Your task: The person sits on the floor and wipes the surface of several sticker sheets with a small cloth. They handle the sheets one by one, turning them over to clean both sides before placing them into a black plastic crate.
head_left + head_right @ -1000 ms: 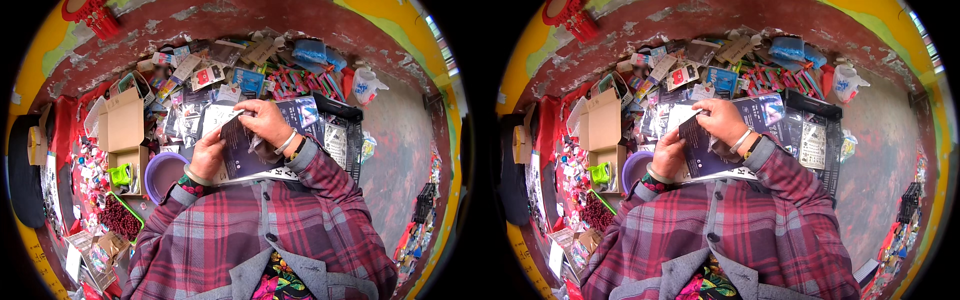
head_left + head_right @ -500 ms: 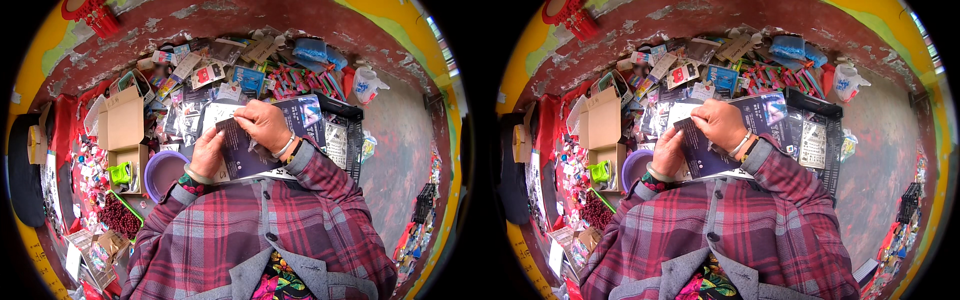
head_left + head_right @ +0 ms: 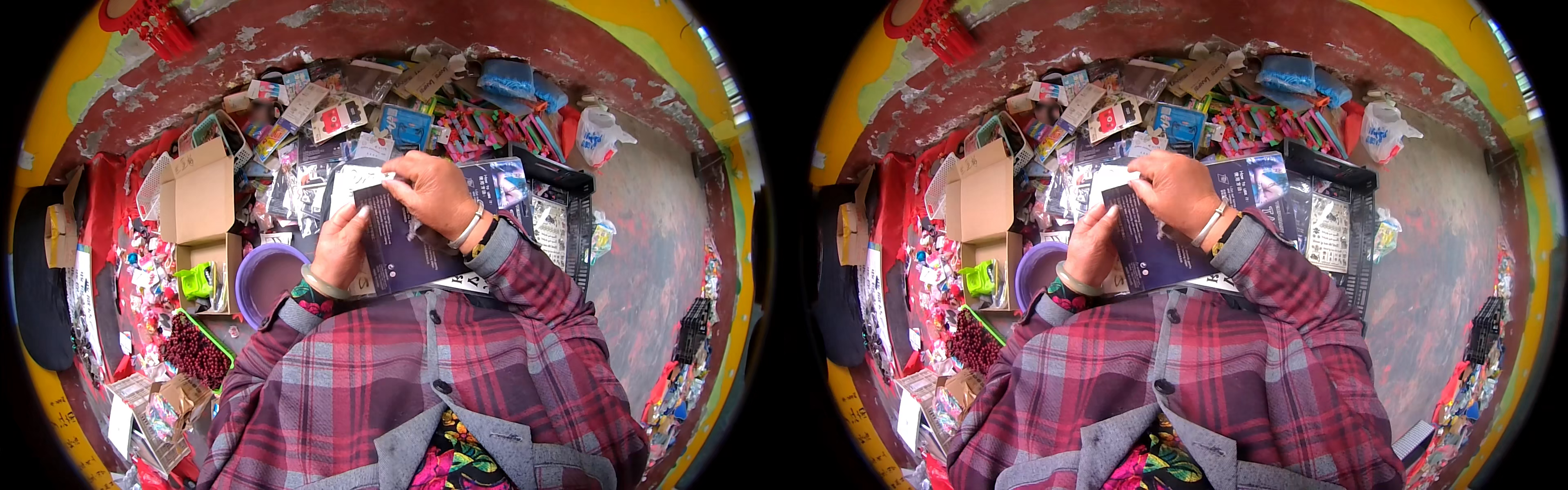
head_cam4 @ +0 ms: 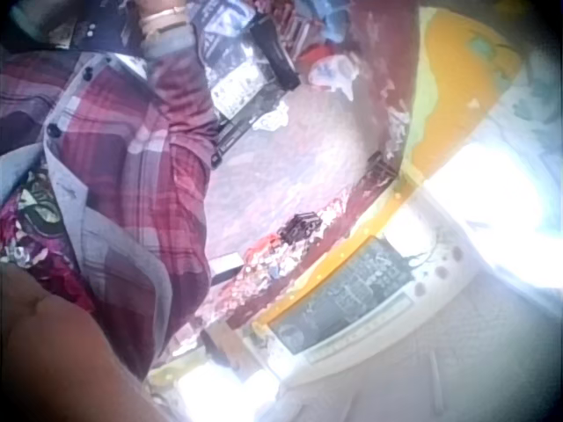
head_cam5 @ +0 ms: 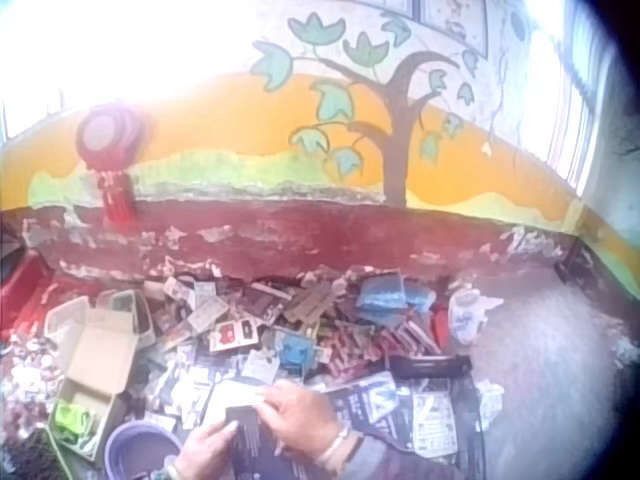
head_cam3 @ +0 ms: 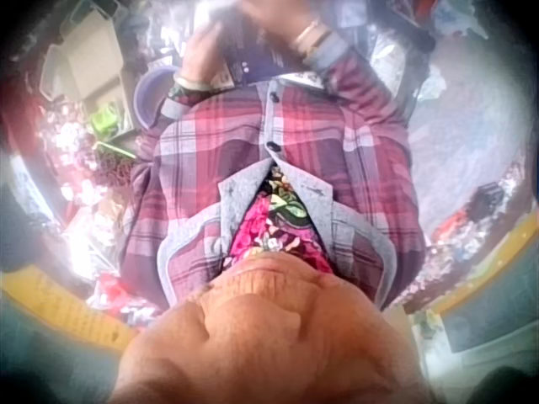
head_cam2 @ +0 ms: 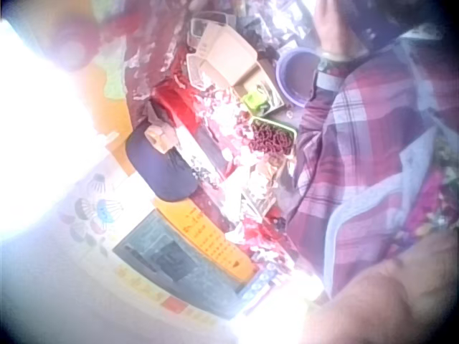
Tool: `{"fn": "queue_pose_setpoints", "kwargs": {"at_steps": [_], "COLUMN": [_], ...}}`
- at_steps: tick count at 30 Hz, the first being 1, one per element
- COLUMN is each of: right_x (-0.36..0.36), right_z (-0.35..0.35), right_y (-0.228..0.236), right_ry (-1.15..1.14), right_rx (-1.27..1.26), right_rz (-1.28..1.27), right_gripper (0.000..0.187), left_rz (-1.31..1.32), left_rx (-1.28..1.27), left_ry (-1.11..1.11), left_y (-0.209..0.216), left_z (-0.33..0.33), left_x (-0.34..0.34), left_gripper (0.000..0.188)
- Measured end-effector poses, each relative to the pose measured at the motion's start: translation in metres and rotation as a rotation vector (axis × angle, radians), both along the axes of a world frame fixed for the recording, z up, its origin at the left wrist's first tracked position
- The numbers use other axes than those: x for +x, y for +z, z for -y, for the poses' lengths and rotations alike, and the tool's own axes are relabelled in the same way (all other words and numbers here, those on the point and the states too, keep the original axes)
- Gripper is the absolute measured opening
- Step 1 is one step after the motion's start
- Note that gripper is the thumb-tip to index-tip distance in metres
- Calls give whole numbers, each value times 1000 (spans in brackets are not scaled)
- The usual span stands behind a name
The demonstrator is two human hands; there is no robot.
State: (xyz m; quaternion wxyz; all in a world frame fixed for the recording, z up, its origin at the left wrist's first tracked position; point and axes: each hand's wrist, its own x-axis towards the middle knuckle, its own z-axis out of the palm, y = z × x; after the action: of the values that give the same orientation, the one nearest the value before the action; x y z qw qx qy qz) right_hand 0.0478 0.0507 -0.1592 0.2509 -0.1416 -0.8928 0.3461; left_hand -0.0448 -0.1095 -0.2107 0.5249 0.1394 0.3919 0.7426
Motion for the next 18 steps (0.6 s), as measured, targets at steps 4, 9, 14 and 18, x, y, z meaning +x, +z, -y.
{"fn": "queue_pose_setpoints", "kwargs": {"at_steps": [4, 9, 14, 18], "right_x": [-4, -1, -11, -21], "right_z": [-7, -22, 2, 22], "right_y": [6, 0, -8, -65], "right_ry": [-88, 38, 49, 248], "right_rx": [-570, -1327, -612, -44], "right_rz": [-43, -266, -72, 79], "right_gripper": [15, 35, 54, 68], "left_rz": [146, 211, 328, 399], "left_rx": [27, 18, 69, 109], "left_ry": [4, 2, -78, 11], "left_y": [5, -1, -1, -3], "left_z": [-2, -2, -8, -12], "left_x": [-9, -16, -16, -17], "left_gripper": [29, 31, 40, 50]}}
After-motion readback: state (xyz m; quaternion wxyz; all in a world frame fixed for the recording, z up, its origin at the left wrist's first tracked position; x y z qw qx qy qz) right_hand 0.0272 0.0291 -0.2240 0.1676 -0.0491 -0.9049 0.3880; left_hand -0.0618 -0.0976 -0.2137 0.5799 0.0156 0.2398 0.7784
